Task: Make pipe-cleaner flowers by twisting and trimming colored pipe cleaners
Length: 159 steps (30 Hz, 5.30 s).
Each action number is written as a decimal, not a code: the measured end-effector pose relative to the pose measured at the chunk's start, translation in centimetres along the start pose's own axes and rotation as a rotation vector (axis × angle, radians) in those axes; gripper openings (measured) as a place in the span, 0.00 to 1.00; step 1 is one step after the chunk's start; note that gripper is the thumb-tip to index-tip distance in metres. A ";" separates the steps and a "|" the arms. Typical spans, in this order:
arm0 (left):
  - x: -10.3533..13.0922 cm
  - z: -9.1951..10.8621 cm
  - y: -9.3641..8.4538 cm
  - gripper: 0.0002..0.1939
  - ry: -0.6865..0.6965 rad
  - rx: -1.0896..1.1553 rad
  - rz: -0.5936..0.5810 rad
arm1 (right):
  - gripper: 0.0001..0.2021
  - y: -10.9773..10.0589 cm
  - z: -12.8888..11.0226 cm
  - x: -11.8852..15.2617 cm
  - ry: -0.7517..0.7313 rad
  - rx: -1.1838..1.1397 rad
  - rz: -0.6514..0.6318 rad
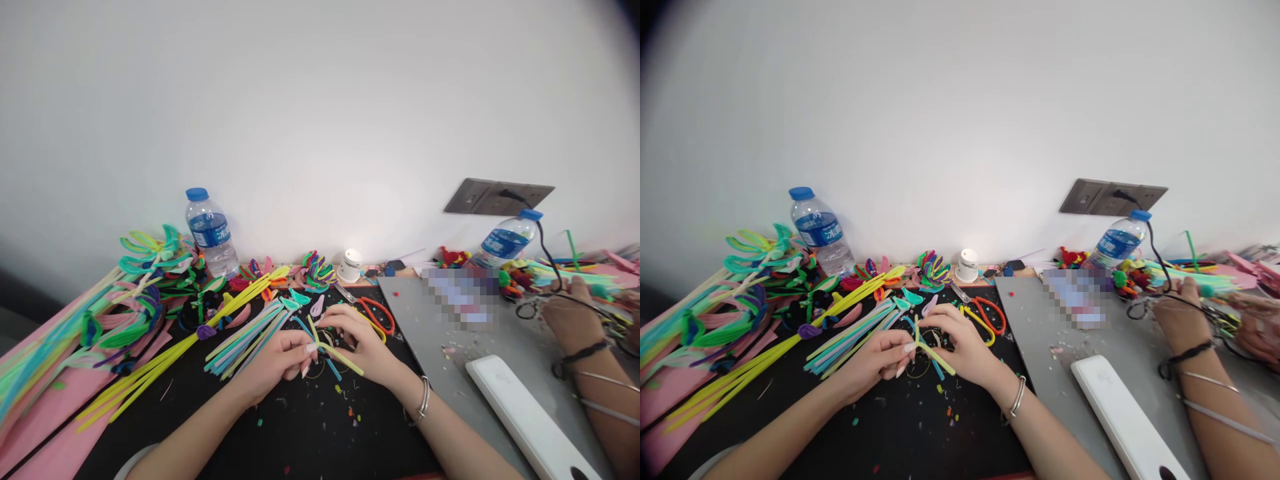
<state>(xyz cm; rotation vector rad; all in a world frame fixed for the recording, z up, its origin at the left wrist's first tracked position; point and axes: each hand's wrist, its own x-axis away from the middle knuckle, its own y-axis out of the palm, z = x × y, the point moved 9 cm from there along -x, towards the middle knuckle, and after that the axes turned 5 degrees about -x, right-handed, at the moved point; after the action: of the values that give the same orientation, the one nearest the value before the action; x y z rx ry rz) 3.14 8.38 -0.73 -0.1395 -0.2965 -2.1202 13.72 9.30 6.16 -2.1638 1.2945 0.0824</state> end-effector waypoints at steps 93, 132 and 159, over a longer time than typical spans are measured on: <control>0.2 -0.1 1.0 0.11 -0.031 -0.188 -0.040 | 0.08 1.7 4.6 0.9 0.482 -0.461 0.014; 0.3 0.5 -4.1 0.12 0.039 -0.042 0.507 | 0.11 -0.7 1.6 0.9 0.189 0.257 0.212; 0.7 1.4 -4.1 0.22 0.164 -0.055 0.575 | 0.10 2.5 5.1 1.0 0.487 -0.660 0.225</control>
<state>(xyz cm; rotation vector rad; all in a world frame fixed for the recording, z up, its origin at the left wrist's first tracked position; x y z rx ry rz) -0.73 10.29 0.13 -0.0702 -0.0829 -1.5570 13.48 10.39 0.48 -2.6789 2.0071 0.0838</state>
